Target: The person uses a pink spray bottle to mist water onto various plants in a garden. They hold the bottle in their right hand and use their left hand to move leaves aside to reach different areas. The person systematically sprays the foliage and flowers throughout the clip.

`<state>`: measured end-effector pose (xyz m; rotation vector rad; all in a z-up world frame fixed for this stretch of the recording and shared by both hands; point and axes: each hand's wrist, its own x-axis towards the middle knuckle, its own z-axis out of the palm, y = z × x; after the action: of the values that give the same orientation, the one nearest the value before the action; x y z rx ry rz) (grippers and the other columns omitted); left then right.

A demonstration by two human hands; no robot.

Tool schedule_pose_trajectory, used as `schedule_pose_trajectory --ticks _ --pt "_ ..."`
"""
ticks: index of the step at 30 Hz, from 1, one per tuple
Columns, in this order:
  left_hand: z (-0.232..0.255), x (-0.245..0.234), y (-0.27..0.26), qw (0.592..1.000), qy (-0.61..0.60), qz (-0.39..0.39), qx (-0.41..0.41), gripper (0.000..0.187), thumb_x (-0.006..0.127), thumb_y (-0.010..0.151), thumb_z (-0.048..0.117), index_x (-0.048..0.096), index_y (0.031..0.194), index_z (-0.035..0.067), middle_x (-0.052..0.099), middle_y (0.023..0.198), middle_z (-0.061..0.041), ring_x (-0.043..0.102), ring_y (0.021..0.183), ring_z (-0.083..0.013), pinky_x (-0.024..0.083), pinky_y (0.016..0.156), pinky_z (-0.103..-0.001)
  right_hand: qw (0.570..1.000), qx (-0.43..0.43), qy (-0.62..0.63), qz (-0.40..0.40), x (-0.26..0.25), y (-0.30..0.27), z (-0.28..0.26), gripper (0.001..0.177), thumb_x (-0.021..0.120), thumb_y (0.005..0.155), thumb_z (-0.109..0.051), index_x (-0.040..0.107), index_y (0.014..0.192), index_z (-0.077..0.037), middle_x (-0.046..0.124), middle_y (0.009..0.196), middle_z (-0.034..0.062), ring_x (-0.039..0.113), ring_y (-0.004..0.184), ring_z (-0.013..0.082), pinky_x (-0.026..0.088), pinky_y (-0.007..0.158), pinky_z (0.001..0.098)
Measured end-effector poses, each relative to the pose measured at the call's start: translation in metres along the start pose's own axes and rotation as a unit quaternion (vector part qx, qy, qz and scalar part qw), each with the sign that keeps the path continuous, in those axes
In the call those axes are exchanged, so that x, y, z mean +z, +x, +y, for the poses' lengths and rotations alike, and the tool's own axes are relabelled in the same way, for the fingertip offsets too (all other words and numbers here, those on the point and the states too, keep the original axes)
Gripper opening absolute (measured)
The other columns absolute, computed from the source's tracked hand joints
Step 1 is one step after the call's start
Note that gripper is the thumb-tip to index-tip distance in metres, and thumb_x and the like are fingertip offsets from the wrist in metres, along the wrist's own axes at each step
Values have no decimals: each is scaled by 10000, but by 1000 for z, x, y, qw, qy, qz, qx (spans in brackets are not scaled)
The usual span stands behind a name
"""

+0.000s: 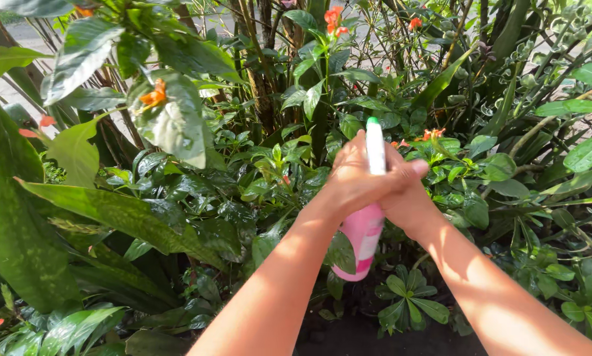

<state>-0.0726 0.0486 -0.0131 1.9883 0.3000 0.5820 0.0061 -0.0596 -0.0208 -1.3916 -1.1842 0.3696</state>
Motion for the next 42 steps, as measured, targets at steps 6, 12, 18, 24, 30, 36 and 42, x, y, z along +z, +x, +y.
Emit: schedule_pose_trajectory --ticks 6,12,18,24,30,36,42 --pt "-1 -3 9 998 15 22 -60 963 551 881 604 253 1603 41 417 1573 -174 349 1490 -315 283 1212 -409 995 54 24 86 -3 8 12 325 677 932 -149 605 1242 -87 703 1060 5 654 921 82 539 781 261" --pt "-19 -10 7 986 77 102 -108 652 479 988 414 374 1548 96 509 1494 -146 449 1389 -371 360 1150 -465 982 95 -140 80 -10 15 -2 171 665 976 -132 682 1124 -49 706 882 61 622 737 137 524 625 301" --pt "-41 -3 34 970 175 162 -49 523 549 964 226 483 1472 120 573 1419 -140 541 1309 -361 453 1088 -465 989 117 15 86 -7 5 -15 199 663 893 -63 664 1085 -13 706 932 58 719 802 146 632 589 353" --pt "-41 4 55 972 132 178 -77 548 552 916 123 474 1456 171 537 1425 -107 544 1256 -369 462 1020 -465 984 164 6 66 -21 2 -25 174 635 908 -40 652 1078 -6 725 933 87 693 761 177 608 591 347" --pt "-34 16 65 968 152 197 -33 534 556 919 77 510 1450 116 573 1414 -133 586 1254 -355 494 1022 -452 975 211 -55 42 -36 -6 -27 206 614 904 -13 670 1099 25 721 917 88 698 800 167 619 618 359" --pt "-21 43 81 974 128 178 -65 534 552 893 60 526 1421 138 581 1385 -132 580 1218 -365 491 979 -467 974 190 -74 100 -65 -15 -47 338 621 832 -68 671 1165 -88 728 928 14 693 782 105 603 648 317" --pt "-3 68 86 985 56 165 18 357 630 978 179 608 1328 108 660 1295 -144 628 1200 -355 496 1000 -445 948 265 -102 143 -91 -24 -51 226 664 824 -111 708 1027 -24 718 835 73 663 627 163 553 604 352"
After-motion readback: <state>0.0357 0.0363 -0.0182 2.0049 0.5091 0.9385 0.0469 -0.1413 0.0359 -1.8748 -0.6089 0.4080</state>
